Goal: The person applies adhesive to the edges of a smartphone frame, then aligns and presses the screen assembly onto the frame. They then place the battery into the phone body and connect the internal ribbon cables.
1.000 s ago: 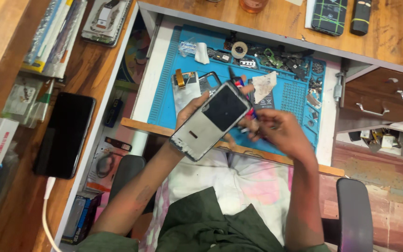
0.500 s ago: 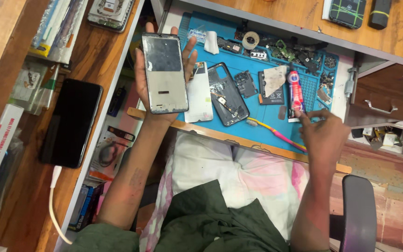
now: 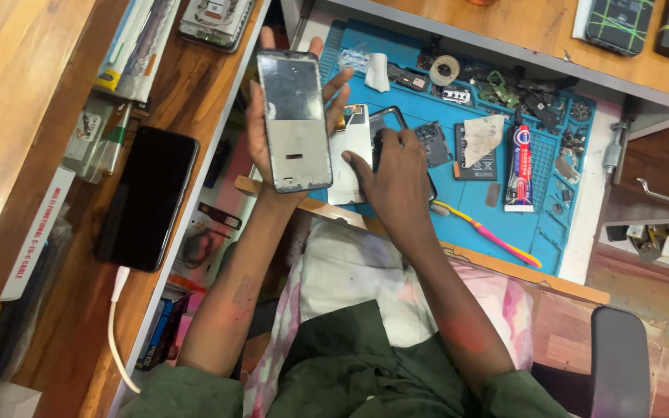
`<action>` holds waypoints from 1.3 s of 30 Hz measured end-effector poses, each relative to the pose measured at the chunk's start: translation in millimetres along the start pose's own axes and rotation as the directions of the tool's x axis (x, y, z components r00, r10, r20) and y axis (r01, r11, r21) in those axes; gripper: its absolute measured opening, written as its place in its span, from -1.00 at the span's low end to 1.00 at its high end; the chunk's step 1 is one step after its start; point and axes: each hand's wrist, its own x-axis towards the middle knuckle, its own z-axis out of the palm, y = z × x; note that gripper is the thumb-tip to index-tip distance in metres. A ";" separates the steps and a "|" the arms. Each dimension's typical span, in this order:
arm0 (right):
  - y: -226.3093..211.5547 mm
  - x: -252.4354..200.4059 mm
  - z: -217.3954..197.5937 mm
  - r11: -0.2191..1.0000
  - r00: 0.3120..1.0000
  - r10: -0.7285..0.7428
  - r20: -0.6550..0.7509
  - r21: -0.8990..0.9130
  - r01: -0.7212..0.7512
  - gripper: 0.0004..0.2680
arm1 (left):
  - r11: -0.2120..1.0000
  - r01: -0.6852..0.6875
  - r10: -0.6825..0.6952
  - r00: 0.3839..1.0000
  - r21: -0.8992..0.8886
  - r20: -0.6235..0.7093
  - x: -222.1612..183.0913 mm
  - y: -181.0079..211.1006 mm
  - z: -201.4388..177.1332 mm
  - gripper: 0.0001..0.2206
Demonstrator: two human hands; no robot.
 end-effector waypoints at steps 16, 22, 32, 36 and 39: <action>19.8 13.9 -13.6 0.838 0.927 0.215 0.307 0.429 -0.336 -0.71 | 0.982 -0.043 0.035 0.998 0.185 0.046 2.5 7.3 -8.0 -0.34; 64.3 9.4 -111.5 0.865 0.976 0.113 0.187 0.465 -0.190 -0.52 | 0.992 0.024 -0.028 0.999 0.126 0.030 -0.4 -0.5 -6.0 -0.36; 102.6 -34.2 -201.2 0.867 0.966 0.242 -0.094 0.469 -0.171 -0.85 | 0.911 0.088 -0.033 0.989 0.403 -0.142 -11.3 -40.1 -3.6 -0.36; 107.7 -43.7 -187.9 0.959 0.985 0.123 -0.123 0.270 -0.086 -0.82 | 0.903 0.101 -0.040 0.987 0.417 -0.153 -14.6 -53.1 8.1 -0.43; 102.8 -53.3 -162.2 1.000 0.984 0.013 -0.175 -0.020 -0.016 -0.82 | 0.933 0.101 -0.057 0.989 0.346 -0.136 -15.4 -62.3 13.4 -0.46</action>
